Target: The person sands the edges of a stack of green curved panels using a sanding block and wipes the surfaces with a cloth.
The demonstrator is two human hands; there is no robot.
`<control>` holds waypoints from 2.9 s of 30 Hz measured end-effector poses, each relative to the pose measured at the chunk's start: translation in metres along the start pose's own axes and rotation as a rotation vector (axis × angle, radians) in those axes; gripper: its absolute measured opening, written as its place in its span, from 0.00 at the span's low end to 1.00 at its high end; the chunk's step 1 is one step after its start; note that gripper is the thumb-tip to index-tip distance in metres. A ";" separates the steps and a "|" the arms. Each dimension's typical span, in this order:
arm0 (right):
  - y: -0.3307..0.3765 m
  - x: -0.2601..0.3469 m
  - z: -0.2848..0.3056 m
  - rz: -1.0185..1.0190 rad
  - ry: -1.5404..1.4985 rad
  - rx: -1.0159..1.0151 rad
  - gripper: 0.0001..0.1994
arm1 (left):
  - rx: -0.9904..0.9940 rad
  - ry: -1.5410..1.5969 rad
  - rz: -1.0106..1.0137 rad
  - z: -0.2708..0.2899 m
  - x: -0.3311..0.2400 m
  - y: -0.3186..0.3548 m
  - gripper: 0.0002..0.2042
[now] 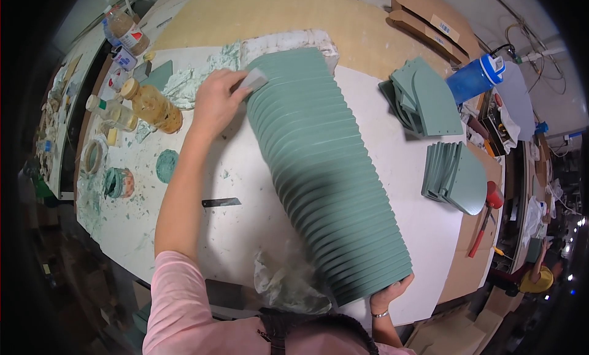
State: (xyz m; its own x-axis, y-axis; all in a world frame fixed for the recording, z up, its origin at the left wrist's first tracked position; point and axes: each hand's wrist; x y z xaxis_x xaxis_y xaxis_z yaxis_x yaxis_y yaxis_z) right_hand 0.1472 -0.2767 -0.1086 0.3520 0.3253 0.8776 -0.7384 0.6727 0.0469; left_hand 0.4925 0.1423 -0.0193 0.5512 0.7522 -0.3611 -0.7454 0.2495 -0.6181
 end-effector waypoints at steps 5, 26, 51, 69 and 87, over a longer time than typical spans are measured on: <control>-0.001 0.000 0.001 0.035 -0.073 0.011 0.41 | 0.068 -0.044 0.207 0.005 -0.009 -0.003 0.11; 0.001 0.002 0.001 -0.018 -0.095 0.021 0.36 | 0.048 -0.368 0.386 -0.026 -0.004 -0.058 0.18; 0.001 0.005 0.004 -0.098 -0.092 -0.001 0.26 | -0.223 -0.281 0.817 0.052 -0.016 0.129 0.15; -0.001 -0.007 0.003 0.120 -0.017 0.026 0.34 | 0.526 0.306 0.119 0.058 -0.197 0.206 0.22; 0.001 0.004 0.002 0.078 -0.125 0.048 0.28 | 0.125 -0.085 -0.226 -0.037 -0.165 -0.027 0.15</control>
State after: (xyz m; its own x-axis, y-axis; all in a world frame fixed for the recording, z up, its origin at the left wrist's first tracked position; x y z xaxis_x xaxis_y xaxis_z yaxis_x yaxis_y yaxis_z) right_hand 0.1472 -0.2759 -0.1039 0.2203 0.2883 0.9318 -0.7887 0.6147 -0.0037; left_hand 0.4361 -0.0113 0.0311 0.6794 0.7160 -0.1606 -0.6505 0.4865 -0.5832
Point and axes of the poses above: each hand's wrist, its own y-axis away from the middle knuckle, its own z-axis out of the back of the hand, x = y × z, and after that the axes turned 12 degrees about -z, right-handed
